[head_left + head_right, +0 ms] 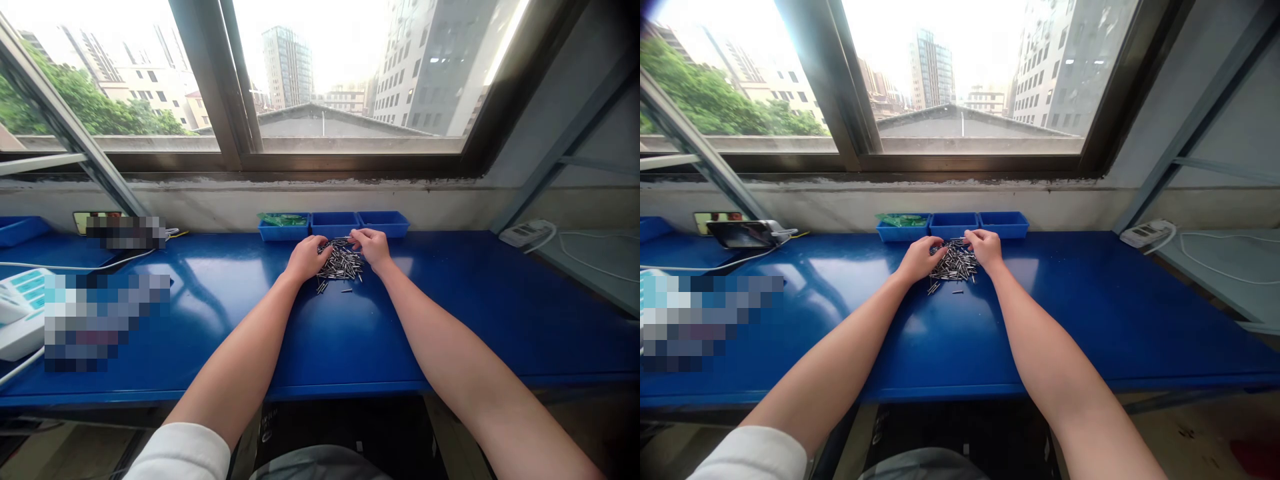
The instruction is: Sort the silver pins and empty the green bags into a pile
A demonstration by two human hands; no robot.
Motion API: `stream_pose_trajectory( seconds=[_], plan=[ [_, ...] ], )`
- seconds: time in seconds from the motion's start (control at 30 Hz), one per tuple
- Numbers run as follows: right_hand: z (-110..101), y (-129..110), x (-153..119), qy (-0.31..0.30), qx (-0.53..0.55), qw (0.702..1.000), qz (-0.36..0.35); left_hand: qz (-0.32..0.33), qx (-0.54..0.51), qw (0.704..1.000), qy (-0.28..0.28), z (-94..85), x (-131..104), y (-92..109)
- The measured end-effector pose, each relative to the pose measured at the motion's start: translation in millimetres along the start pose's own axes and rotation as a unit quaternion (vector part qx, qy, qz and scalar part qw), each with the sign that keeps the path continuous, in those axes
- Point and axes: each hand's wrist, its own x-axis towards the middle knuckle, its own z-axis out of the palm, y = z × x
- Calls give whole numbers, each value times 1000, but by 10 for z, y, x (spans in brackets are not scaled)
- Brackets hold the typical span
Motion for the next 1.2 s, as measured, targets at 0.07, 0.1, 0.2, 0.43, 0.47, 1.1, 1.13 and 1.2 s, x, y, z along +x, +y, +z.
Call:
stream_pose_trajectory(
  seconds=[0.07,0.1,0.2,0.43,0.47,1.1,1.13,1.2],
  plan=[
    [-33,35,41,36,8,999,12,-10,9,1000,-1,-5,-2,-11],
    [-53,48,61,51,11,999,14,-14,12,1000,-3,-8,-3,-14],
    [-124,64,109,85,11,996,27,-21,13,1000,-7,-12,-7,-18],
    [-294,90,186,85,46,992,79,-30,6,999,-14,20,-5,-59],
    [-307,99,191,80,50,992,80,-31,6,999,-16,23,-5,-64],
    [-45,20,-42,-172,-368,908,-104,-72,37,982,-171,85,-6,-114],
    [-38,12,-46,-170,-368,909,-101,-68,36,982,-171,89,-7,-119],
    [-28,2,-50,-164,-368,911,-91,-62,31,984,-166,100,-8,-130]
  ],
)
